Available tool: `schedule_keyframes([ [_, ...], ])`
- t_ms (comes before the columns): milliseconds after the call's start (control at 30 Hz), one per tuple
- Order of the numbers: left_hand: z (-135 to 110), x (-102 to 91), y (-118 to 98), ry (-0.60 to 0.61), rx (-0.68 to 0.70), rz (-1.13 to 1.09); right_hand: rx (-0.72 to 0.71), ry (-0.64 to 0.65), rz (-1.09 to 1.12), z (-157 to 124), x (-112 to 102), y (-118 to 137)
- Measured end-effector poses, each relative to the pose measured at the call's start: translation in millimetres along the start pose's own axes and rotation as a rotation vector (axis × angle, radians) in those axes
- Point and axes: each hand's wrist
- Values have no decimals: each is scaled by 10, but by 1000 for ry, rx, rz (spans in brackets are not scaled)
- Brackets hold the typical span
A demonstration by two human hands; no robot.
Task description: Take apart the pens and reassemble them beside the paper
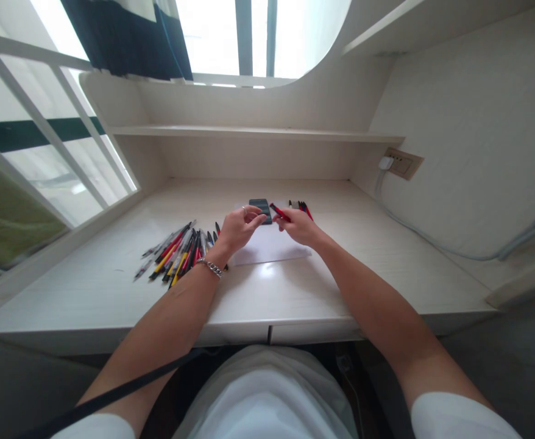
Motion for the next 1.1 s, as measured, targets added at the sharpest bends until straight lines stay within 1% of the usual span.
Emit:
schedule_keyframes([
  [100,18,-34,26,25,-48,95,115,-106,325,35,-133,26],
  [167,21,-48,34,47,-72,140,211,-120,522,38,-206,71],
  [233,21,-54,43,63,-78,164,273,-113,648,31,-266,116],
  [333,24,-54,68,77,-71,175,298,-144,745,15,-331,154],
  [433,31,-52,109,79,-60,190,301,-171,781,7,-360,159],
  [567,50,-56,174,82,-60,227,297,-172,810,9,-348,145],
  [700,66,-69,241,86,-64,256,233,-178,830,31,-284,101],
  [800,67,-83,279,95,-70,252,227,-222,827,59,-212,40],
  [933,65,-107,304,121,-98,245,315,-285,760,81,-124,-59],
  [1033,74,-120,324,152,-121,267,407,-250,673,77,-82,-116],
  [1100,82,-124,351,164,-131,282,439,-214,650,70,-59,-131],
])
Point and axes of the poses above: each hand's wrist, its own z-axis towards the middle knuckle, its own x-axis out of the palm, y = z × x, and after that the axes turned 2 degrees about -y, right-handed
